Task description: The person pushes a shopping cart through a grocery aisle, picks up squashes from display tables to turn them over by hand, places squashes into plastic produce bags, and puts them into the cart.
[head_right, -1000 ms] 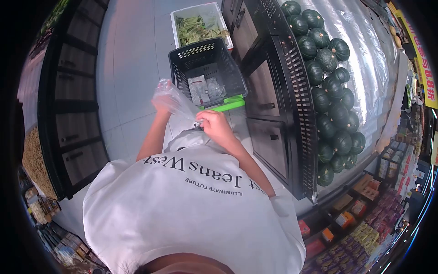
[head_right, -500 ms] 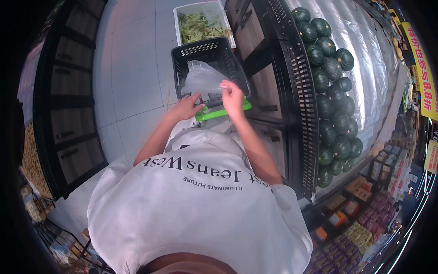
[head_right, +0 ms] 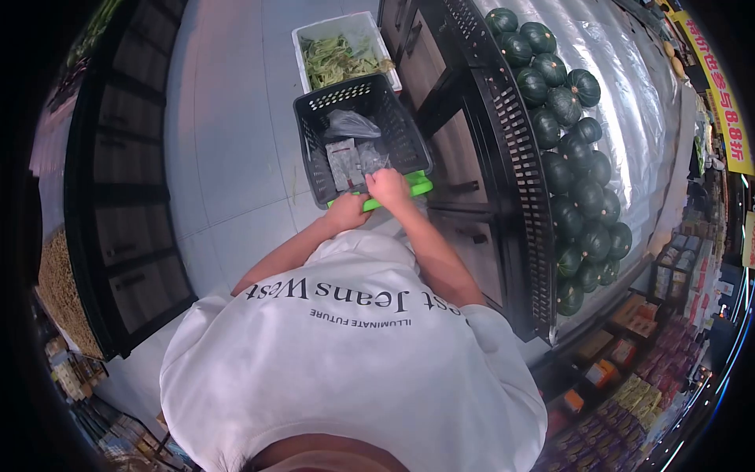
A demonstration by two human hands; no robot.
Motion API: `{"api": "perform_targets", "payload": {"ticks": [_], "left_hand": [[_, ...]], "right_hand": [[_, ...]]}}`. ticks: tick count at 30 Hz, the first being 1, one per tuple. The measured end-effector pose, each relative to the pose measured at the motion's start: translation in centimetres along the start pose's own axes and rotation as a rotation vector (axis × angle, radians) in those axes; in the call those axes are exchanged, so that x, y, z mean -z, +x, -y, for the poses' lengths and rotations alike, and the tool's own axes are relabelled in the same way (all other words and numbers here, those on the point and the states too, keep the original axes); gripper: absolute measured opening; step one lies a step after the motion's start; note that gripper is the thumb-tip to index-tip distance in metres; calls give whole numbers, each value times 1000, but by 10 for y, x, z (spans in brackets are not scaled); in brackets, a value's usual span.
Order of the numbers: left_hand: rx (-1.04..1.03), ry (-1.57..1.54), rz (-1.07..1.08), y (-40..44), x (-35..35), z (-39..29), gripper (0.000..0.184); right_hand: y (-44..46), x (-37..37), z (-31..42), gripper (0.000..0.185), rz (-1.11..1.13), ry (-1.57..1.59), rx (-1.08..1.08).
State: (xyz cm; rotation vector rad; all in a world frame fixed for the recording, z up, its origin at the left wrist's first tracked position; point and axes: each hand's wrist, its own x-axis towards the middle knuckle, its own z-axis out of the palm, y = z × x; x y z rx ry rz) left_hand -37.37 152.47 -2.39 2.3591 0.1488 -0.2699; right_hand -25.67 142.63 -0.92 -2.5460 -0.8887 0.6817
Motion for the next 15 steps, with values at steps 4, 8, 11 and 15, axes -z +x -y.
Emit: {"api": "perform_targets", "payload": {"ticks": [4, 8, 11, 15], "left_hand": [[24, 25, 28, 0, -8, 10, 21], [-21, 57, 80, -2, -4, 13, 19], [-81, 61, 85, -7, 0, 15, 18], [-168, 121, 110, -10, 0, 22, 19]], "right_hand": [[0, -15, -7, 23, -137, 76, -39], [-7, -17, -2, 22, -112, 67, -122], [-17, -14, 11, 22, -95, 31, -224], [-24, -32, 13, 28, -200, -1, -270]]}}
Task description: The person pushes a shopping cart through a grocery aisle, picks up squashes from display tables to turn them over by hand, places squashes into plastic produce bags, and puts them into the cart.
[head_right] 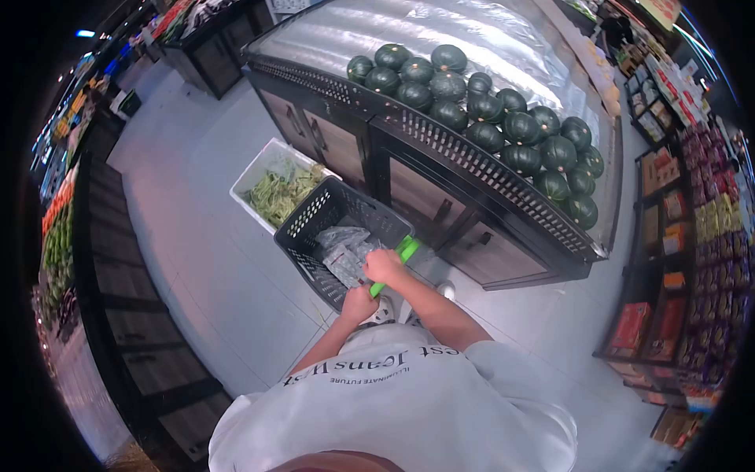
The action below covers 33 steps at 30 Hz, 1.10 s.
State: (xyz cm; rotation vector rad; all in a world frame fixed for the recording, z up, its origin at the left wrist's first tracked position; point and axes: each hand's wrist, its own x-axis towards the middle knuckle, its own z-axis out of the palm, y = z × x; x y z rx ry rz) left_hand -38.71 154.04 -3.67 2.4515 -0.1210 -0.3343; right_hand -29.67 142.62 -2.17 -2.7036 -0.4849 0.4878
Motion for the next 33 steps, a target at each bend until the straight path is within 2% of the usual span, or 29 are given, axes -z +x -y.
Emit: {"api": "perform_targets", "payload": {"ticks": [6, 9, 12, 15, 16, 18, 21, 22, 25, 26, 27, 30, 32, 33], "left_hand": [[-78, 121, 87, -23, -5, 13, 28], [-118, 208, 125, -45, 2, 18, 34], [-149, 230, 162, -69, 10, 24, 39], [-177, 311, 107, -86, 6, 47, 30], [-169, 330, 153, -94, 14, 47, 36], [-175, 367, 101, -106, 18, 60, 30], [-172, 400, 78, -134, 45, 56, 26], [-163, 434, 97, -138, 44, 62, 26], [-181, 616, 175, -136, 62, 82, 23], [-193, 678, 203, -138, 64, 81, 21], [-205, 744, 227, -139, 67, 82, 21], [-247, 710, 272, -145, 74, 105, 17], [-224, 655, 313, -158, 79, 106, 19], [-223, 663, 342, -156, 81, 105, 21]], "right_hand": [[-48, 1, 15, 37, 33, 22, -50], [-64, -22, 22, 40, 98, -13, -96], [-78, -47, 26, 48, 194, 84, -112], [-108, -52, 42, 53, 202, 140, -61], [-120, -49, 47, 55, 192, 146, -67], [-148, -50, 56, 60, 178, 162, -91], [-185, -83, 61, 63, 48, 229, -155], [-193, -90, 64, 63, -11, 337, -128], [-207, -99, 81, 67, 41, 433, -115], [-212, -102, 85, 59, 25, 483, -95], [-216, -109, 90, 58, 47, 530, -90], [-210, -141, 94, 59, 105, 600, 38], [-202, -152, 102, 60, 288, 605, -11], [-203, -157, 107, 59, 294, 657, -57]]}}
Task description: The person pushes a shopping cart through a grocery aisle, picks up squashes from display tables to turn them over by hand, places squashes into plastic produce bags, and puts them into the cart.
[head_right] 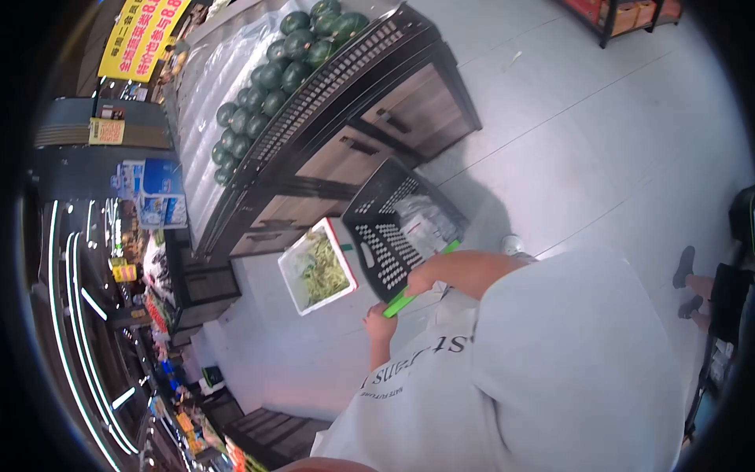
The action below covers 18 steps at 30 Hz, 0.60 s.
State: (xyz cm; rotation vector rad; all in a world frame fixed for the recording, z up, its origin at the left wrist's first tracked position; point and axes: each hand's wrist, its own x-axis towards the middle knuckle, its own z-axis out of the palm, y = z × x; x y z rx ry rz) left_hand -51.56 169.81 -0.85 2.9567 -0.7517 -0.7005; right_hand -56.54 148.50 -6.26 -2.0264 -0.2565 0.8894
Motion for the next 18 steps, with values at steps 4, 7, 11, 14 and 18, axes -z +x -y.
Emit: {"api": "perform_targets", "payload": {"ticks": [4, 7, 11, 14, 18], "left_hand": [[11, 32, -37, -3, -14, 13, 24], [65, 47, -75, -5, -10, 26, 25], [-129, 48, -36, 12, -28, 35, 21], [-165, 109, -2, 11, -16, 36, 24], [-238, 110, 50, 14, -10, 31, 26]], "right_hand": [[-21, -4, 6, 60, -127, 42, 45], [-5, 8, 25, 59, -1, 58, -44], [28, -16, -14, 57, -133, 89, -151], [25, -8, 7, 49, -131, 184, -311], [61, -25, -27, 46, -142, 128, -284]]}}
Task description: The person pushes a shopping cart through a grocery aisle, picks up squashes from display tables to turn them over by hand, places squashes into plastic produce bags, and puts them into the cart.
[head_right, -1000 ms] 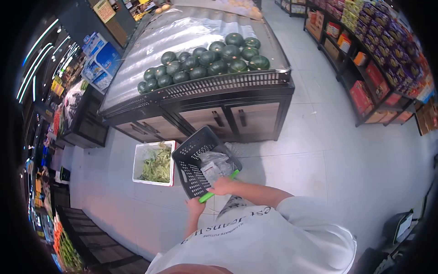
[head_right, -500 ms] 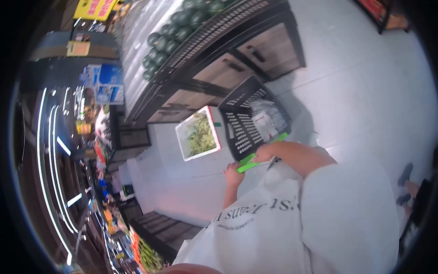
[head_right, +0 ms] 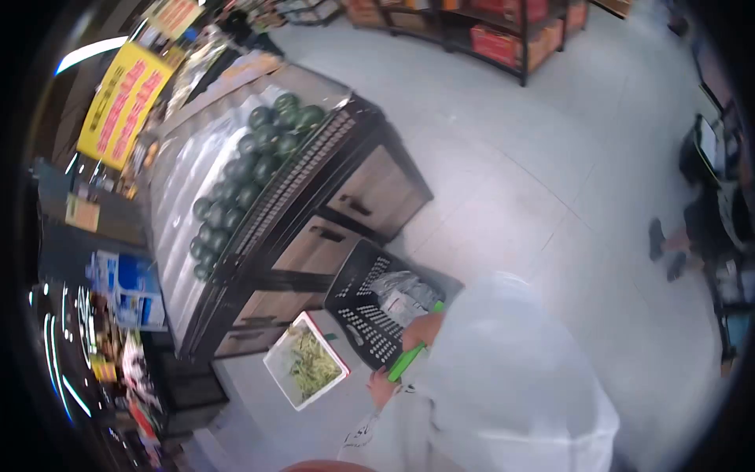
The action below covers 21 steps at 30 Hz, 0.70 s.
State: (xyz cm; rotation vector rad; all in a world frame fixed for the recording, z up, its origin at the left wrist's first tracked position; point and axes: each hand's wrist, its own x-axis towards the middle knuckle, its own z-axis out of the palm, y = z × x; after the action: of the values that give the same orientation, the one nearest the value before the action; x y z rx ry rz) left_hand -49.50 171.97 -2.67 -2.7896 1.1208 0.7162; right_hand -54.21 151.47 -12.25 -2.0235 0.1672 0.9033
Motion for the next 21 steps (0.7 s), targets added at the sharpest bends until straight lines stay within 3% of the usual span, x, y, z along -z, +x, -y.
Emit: {"api": "perform_targets", "payload": {"ticks": [1, 2, 4, 6, 9, 10, 11, 15, 21], "left_hand": [[-43, -114, 20, 6, -13, 11, 25], [-89, -227, 34, 15, -31, 23, 25], [-17, 20, 7, -3, -2, -1, 23], [-30, 25, 28, -7, 4, -7, 23], [-14, 89, 31, -14, 5, 27, 24], [-153, 78, 37, 6, -8, 5, 25], [-190, 53, 38, 12, -11, 8, 27], [-314, 103, 44, 11, 25, 16, 23], [-440, 209, 52, 36, 56, 60, 24]], "right_hand": [[-8, 6, 16, 45, 14, -2, -42], [26, -26, -32, 47, -2, -88, 31], [-28, -1, -2, 50, -39, -114, 72], [-34, -2, 0, 48, -20, -133, -49], [-54, 5, 9, 42, -188, 130, 277], [-60, 15, 12, 44, -42, -178, 84], [-60, 11, 10, 46, -88, -140, -32], [-66, -6, 20, 49, -271, 36, -39], [-64, -21, 54, 63, -231, 274, -36]]}}
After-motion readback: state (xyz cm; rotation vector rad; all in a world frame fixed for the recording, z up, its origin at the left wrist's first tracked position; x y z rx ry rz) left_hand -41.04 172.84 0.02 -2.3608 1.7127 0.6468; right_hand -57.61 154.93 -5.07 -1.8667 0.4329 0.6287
